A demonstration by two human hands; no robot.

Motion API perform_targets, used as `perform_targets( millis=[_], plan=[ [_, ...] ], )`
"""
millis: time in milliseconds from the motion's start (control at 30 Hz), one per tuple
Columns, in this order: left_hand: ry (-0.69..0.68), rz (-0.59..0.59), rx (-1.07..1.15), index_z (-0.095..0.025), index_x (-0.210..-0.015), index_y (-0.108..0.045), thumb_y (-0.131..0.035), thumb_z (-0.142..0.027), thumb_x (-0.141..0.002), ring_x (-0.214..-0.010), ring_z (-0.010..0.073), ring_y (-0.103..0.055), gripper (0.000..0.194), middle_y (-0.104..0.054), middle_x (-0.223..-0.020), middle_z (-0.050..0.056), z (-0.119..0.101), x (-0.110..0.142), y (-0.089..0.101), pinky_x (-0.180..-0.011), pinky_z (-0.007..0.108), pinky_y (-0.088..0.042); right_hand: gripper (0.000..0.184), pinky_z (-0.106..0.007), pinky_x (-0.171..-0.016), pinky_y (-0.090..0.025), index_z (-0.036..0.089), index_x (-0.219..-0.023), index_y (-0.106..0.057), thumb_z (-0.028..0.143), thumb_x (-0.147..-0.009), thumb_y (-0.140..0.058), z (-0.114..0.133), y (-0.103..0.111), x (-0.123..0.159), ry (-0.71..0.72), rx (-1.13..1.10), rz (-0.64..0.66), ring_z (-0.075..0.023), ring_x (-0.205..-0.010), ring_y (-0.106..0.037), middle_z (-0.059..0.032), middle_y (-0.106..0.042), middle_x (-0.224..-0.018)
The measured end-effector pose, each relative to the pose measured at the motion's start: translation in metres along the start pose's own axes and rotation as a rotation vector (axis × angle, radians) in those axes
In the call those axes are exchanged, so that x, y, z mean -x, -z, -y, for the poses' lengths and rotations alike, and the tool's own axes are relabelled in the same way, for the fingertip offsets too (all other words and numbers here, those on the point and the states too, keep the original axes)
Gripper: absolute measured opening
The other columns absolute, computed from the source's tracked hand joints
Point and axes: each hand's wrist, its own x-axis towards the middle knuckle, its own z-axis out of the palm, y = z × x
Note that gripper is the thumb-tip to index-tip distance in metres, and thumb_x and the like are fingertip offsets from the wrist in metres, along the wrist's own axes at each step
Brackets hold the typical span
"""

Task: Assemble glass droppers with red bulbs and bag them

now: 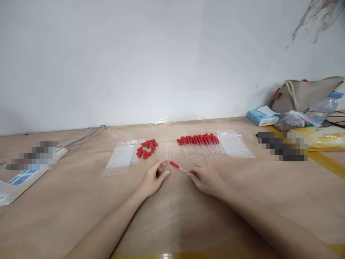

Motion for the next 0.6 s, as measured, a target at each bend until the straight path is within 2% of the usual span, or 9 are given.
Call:
perform_targets(
  millis=[100,200,267,400,500,600],
  plan=[
    [0.022,0.018,-0.025,-0.018,-0.107,-0.053,-0.052,-0.031,-0.080,-0.066,0.0111,-0.051,0.031,-0.055,-0.084,0.002,0.002,-0.001,0.000,-0.062,0.025,-0.045,0.026,-0.023,-0.056,-0.034,0.018,-0.069,-0.062,0.030,-0.081,-0.043,-0.006,0.001,-0.016,-0.240,-0.188,-0.036,-0.0134,-0.061,-0.054,-0.0018,-0.063,-0.067],
    [-0.073,0.113,-0.107,-0.018,-0.095,-0.060,-0.051,-0.029,-0.080,-0.071,0.0131,-0.052,0.020,-0.056,-0.082,0.003,-0.001,0.000,0.000,-0.065,0.026,-0.044,0.025,-0.024,-0.056,-0.035,0.018,-0.066,-0.062,0.033,-0.077,-0.046,-0.008,-0.004,-0.041,-0.408,-0.172,-0.115,-0.0155,-0.064,-0.057,-0.0024,-0.065,-0.068],
    [-0.119,0.139,-0.139,-0.019,-0.093,-0.061,-0.051,-0.026,-0.080,-0.074,0.0136,-0.052,0.018,-0.056,-0.086,0.004,-0.004,0.002,0.000,-0.067,0.026,-0.043,0.022,-0.026,-0.062,-0.035,0.019,-0.065,-0.063,0.031,-0.075,-0.047,-0.005,-0.010,-0.060,-0.464,-0.081,-0.149,-0.0177,-0.068,-0.058,-0.0033,-0.065,-0.069],
    [-0.126,0.150,-0.144,-0.019,-0.094,-0.061,-0.051,-0.024,-0.080,-0.074,0.0136,-0.051,0.017,-0.056,-0.087,0.004,-0.007,0.003,0.002,-0.068,0.026,-0.043,0.024,-0.036,-0.078,-0.030,0.018,-0.063,-0.064,0.028,-0.074,-0.045,0.004,-0.026,-0.091,-0.550,0.098,-0.162,-0.0209,-0.071,-0.059,-0.0073,-0.066,-0.069],
    [-0.136,0.156,-0.141,-0.019,-0.094,-0.061,-0.050,-0.024,-0.081,-0.075,0.0141,-0.051,0.018,-0.056,-0.086,0.004,-0.006,0.003,0.003,-0.068,0.026,-0.043,0.025,-0.040,-0.081,-0.027,0.016,-0.068,-0.065,0.029,-0.074,-0.044,0.007,-0.037,-0.101,-0.601,0.163,-0.131,-0.0218,-0.070,-0.059,-0.0106,-0.066,-0.070],
    [-0.141,0.153,-0.140,-0.019,-0.093,-0.061,-0.050,-0.024,-0.081,-0.074,0.0138,-0.052,0.017,-0.057,-0.086,0.004,-0.006,0.003,0.002,-0.068,0.026,-0.042,0.025,-0.041,-0.081,-0.026,0.016,-0.070,-0.065,0.029,-0.074,-0.044,0.005,-0.044,-0.103,-0.594,0.187,-0.120,-0.0220,-0.070,-0.059,-0.0105,-0.065,-0.070]
  ],
)
